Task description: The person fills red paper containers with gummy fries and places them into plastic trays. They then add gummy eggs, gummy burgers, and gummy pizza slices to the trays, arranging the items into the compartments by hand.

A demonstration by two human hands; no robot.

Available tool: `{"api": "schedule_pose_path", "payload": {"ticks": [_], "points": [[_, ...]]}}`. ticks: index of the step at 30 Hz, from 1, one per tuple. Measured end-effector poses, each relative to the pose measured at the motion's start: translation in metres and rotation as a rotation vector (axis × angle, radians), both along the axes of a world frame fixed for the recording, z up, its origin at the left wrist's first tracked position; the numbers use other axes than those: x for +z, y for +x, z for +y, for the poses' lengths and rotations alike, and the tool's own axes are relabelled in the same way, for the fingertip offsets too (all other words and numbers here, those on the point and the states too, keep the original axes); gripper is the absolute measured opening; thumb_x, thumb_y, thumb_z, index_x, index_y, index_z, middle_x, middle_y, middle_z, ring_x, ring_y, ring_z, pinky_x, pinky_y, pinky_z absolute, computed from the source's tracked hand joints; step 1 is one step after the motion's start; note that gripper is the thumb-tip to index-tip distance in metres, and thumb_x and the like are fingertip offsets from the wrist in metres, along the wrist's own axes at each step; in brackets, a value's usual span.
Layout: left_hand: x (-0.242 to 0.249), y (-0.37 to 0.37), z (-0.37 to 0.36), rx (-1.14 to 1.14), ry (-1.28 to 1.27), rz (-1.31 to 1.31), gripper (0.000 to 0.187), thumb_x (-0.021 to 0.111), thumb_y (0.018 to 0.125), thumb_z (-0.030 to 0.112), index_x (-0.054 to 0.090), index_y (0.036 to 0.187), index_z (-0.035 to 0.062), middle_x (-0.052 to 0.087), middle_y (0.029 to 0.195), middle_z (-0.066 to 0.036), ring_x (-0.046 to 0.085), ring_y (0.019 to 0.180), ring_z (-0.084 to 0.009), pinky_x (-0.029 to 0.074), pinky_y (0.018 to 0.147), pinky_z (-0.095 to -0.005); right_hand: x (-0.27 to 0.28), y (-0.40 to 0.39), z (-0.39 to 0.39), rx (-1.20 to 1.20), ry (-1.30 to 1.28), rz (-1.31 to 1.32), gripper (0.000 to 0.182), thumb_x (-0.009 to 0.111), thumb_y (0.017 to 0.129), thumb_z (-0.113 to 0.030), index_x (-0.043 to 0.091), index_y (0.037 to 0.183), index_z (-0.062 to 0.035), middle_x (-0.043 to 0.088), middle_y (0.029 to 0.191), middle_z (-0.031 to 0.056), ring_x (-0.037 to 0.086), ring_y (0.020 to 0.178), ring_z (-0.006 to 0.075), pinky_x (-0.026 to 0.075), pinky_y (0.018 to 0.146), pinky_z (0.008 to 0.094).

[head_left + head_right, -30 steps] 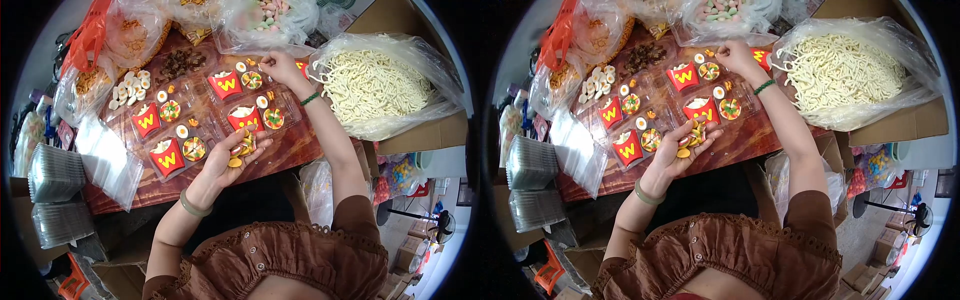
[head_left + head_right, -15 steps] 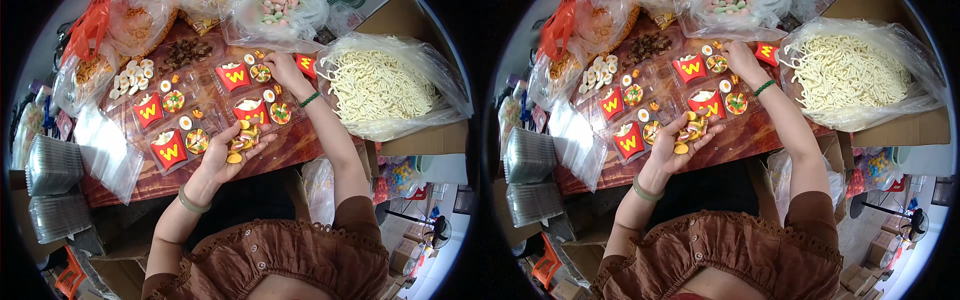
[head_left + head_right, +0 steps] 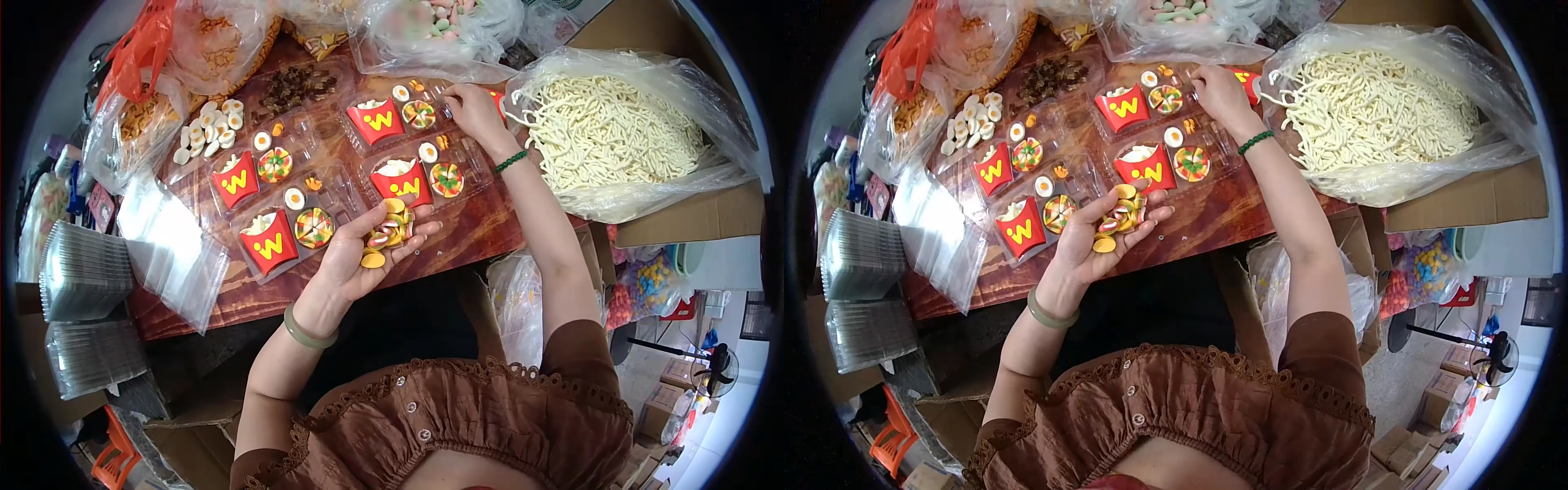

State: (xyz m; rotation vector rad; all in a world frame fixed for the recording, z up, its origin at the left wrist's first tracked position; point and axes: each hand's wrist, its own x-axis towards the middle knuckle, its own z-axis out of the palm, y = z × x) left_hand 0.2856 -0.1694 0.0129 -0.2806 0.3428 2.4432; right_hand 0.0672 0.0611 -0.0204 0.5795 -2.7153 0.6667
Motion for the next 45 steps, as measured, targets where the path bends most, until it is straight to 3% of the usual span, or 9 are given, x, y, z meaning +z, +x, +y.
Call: {"api": "schedule_pose_path", "payload": {"ticks": [9, 13, 19, 24, 26, 27, 30, 38, 45], "points": [[-0.005, 0.001, -0.008, -0.026, -0.001, 0.042, 0.038, 0.040, 0.098, 0.026, 0.044, 0.124, -0.0015, 0.049, 0.126, -0.022, 0.050, 0.117, -0.0367, 0.051, 0.092, -0.0382, 0.017, 0.014, -0.023, 0.112, -0.096, -0.045, 0.025, 0.065, 0.082, -0.023, 0.066, 0.097, -0.0018, 0.066, 0.083, 0.0123, 0.060, 0.070, 0.0181, 0.047, 0.065, 0.0302], [-0.006, 0.000, -0.008, -0.049, -0.096, 0.090, 0.040, 0.045, 0.097, 0.031, 0.047, 0.123, 0.0007, 0.052, 0.125, -0.019, 0.056, 0.110, -0.0312, 0.054, 0.083, -0.0305, 0.066, 0.070, -0.051, 0.541, -0.484, -0.875, 0.017, 0.064, 0.086, -0.012, 0.067, 0.101, -0.0029, 0.066, 0.090, 0.0035, 0.060, 0.083, 0.0099, 0.048, 0.075, 0.0238], [-0.010, -0.003, 0.004, -0.118, -0.125, 0.174, 0.039, 0.047, 0.096, 0.032, 0.051, 0.120, 0.0016, 0.057, 0.118, -0.014, 0.062, 0.097, -0.0241, 0.053, 0.073, -0.0249, 0.090, 0.114, -0.045, 0.699, -0.340, -1.119, 0.011, 0.068, 0.081, -0.007, 0.067, 0.091, -0.0019, 0.064, 0.090, 0.0024, 0.058, 0.084, 0.0080, 0.047, 0.072, 0.0230], [-0.010, -0.001, 0.022, -0.178, -0.072, 0.136, 0.042, 0.046, 0.096, 0.034, 0.050, 0.122, 0.0016, 0.059, 0.113, -0.013, 0.063, 0.091, -0.0219, 0.053, 0.069, -0.0236, 0.085, 0.115, -0.013, 0.626, -0.586, -0.914, 0.012, 0.067, 0.080, -0.004, 0.059, 0.089, -0.0022, 0.064, 0.088, 0.0029, 0.060, 0.081, 0.0080, 0.048, 0.072, 0.0209], [-0.013, -0.002, 0.026, -0.171, -0.057, 0.102, 0.042, 0.046, 0.096, 0.034, 0.049, 0.123, 0.0018, 0.059, 0.114, -0.012, 0.063, 0.091, -0.0217, 0.054, 0.071, -0.0239, 0.084, 0.095, 0.014, 0.334, -0.641, -0.818, 0.011, 0.066, 0.081, -0.006, 0.060, 0.090, -0.0029, 0.063, 0.086, 0.0019, 0.059, 0.078, 0.0067, 0.047, 0.070, 0.0205], [-0.017, -0.002, 0.025, -0.155, -0.051, 0.067, 0.043, 0.046, 0.096, 0.034, 0.048, 0.125, 0.0019, 0.058, 0.114, -0.012, 0.063, 0.091, -0.0215, 0.054, 0.073, -0.0243, 0.080, 0.088, 0.019, 0.279, -0.595, -0.563, 0.014, 0.067, 0.081, -0.012, 0.060, 0.086, -0.0011, 0.063, 0.075, 0.0029, 0.060, 0.069, 0.0079, 0.048, 0.062, 0.0222], [-0.031, -0.004, 0.025, -0.084, -0.058, 0.014, 0.040, 0.045, 0.097, 0.031, 0.048, 0.124, 0.0021, 0.057, 0.116, -0.013, 0.061, 0.096, -0.0234, 0.054, 0.078, -0.0272, 0.062, 0.073, 0.031, 0.093, -0.272, -0.602, 0.010, 0.066, 0.080, -0.009, 0.060, 0.083, -0.0024, 0.060, 0.077, -0.0010, 0.054, 0.068, 0.0052, 0.046, 0.063, 0.0213], [-0.035, -0.002, 0.024, 0.064, -0.124, -0.154, 0.028, 0.047, 0.096, 0.020, 0.050, 0.118, 0.0024, 0.056, 0.117, -0.014, 0.058, 0.101, -0.0267, 0.053, 0.081, -0.0297, 0.017, 0.080, 0.017, 0.123, 0.061, -0.268, 0.018, 0.068, 0.077, -0.013, 0.060, 0.082, 0.0020, 0.065, 0.076, 0.0069, 0.061, 0.068, 0.0127, 0.050, 0.062, 0.0269], [-0.033, -0.003, 0.024, 0.075, -0.131, -0.152, 0.028, 0.047, 0.096, 0.019, 0.049, 0.118, 0.0021, 0.056, 0.117, -0.014, 0.057, 0.103, -0.0266, 0.053, 0.081, -0.0295, 0.020, 0.087, 0.022, 0.145, -0.146, -0.427, 0.018, 0.068, 0.079, -0.013, 0.063, 0.089, 0.0018, 0.064, 0.076, 0.0060, 0.059, 0.066, 0.0095, 0.049, 0.062, 0.0246]]}}
